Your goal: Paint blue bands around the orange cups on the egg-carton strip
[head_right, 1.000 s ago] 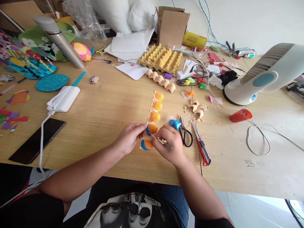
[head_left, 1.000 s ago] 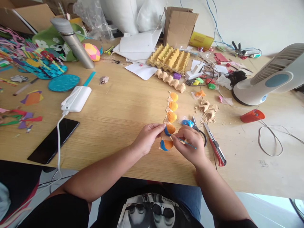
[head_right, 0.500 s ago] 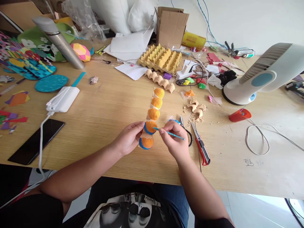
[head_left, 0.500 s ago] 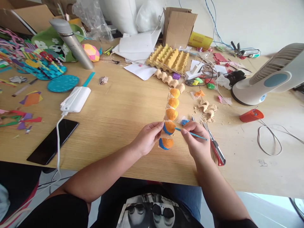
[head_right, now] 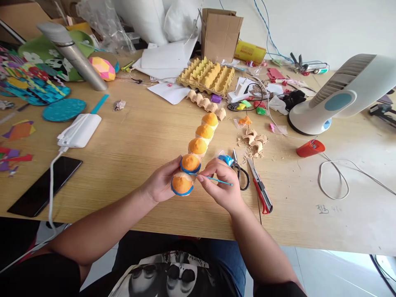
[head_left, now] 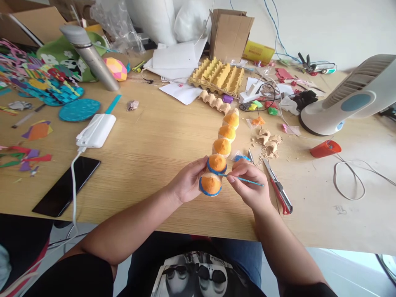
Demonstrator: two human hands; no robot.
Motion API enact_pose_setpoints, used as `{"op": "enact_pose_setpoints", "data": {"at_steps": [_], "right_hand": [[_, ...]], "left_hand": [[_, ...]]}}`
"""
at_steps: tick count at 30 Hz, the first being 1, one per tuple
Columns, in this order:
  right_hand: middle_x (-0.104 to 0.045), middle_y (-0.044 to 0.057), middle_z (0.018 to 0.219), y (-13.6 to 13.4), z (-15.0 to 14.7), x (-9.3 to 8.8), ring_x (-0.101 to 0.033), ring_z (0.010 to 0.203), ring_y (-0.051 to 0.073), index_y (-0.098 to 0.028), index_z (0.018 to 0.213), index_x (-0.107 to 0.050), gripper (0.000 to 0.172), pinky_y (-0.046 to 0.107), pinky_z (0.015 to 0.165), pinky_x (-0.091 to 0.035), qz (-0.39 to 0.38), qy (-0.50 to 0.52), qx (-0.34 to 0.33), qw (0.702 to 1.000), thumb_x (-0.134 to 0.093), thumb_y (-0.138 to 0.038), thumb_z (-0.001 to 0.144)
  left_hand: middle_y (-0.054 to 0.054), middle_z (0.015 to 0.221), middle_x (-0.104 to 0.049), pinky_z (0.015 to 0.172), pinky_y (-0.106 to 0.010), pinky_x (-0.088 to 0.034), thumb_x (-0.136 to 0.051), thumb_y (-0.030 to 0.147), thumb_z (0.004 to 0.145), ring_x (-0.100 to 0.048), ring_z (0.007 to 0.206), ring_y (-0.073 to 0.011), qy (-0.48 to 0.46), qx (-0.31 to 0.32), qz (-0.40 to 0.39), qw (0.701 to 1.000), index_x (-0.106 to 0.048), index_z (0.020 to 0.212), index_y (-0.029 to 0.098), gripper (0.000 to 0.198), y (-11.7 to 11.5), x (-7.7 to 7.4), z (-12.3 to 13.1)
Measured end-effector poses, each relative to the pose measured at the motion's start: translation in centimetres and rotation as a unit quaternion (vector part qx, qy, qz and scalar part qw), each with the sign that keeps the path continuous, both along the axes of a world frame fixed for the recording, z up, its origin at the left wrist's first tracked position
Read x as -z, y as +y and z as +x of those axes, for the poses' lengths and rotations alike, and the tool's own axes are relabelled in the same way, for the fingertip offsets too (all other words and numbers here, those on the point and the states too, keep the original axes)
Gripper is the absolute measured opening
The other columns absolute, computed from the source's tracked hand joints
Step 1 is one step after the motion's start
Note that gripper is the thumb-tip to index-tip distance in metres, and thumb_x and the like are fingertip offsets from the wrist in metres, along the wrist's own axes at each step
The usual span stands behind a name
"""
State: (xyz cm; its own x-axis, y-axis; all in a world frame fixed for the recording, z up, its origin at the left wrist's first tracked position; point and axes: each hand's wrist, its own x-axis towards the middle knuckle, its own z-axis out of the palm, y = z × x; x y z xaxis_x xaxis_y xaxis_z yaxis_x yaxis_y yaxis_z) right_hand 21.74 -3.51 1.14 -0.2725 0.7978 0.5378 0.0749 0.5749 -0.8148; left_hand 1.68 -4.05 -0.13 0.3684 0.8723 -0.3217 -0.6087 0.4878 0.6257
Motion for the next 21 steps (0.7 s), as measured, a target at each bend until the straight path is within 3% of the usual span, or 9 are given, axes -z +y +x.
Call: {"op": "enact_pose_setpoints", "data": {"at_steps": [13,21], "right_hand": [[-0.066,0.000,0.074,-0.21,-0.20,-0.11,-0.063,0.069,0.018,-0.027,0.087,-0.065,0.016,0.036,0.062,-0.049,0.116,-0.078,0.062,0.988,-0.073,-0.016,0.096],[-0.066,0.000,0.076,-0.35,-0.22,-0.04,-0.061,0.067,0.018,-0.027,0.087,-0.062,0.018,0.034,0.058,-0.045,0.127,-0.109,0.079,0.983,-0.072,-0.015,0.095]], "left_hand": [[-0.008,0.107,-0.080,0.090,-0.037,-0.059,-0.085,0.057,0.085,-0.074,0.110,-0.0276,-0.005,0.042,0.022,0.999,-0.081,0.099,0.023,0.037,-0.02,-0.07,0.11],[-0.009,0.102,-0.080,0.087,-0.042,-0.059,-0.082,0.060,0.085,-0.075,0.109,-0.0320,0.019,0.054,0.023,0.998,-0.082,0.100,0.025,0.038,0.00,0.14,0.06]]}}
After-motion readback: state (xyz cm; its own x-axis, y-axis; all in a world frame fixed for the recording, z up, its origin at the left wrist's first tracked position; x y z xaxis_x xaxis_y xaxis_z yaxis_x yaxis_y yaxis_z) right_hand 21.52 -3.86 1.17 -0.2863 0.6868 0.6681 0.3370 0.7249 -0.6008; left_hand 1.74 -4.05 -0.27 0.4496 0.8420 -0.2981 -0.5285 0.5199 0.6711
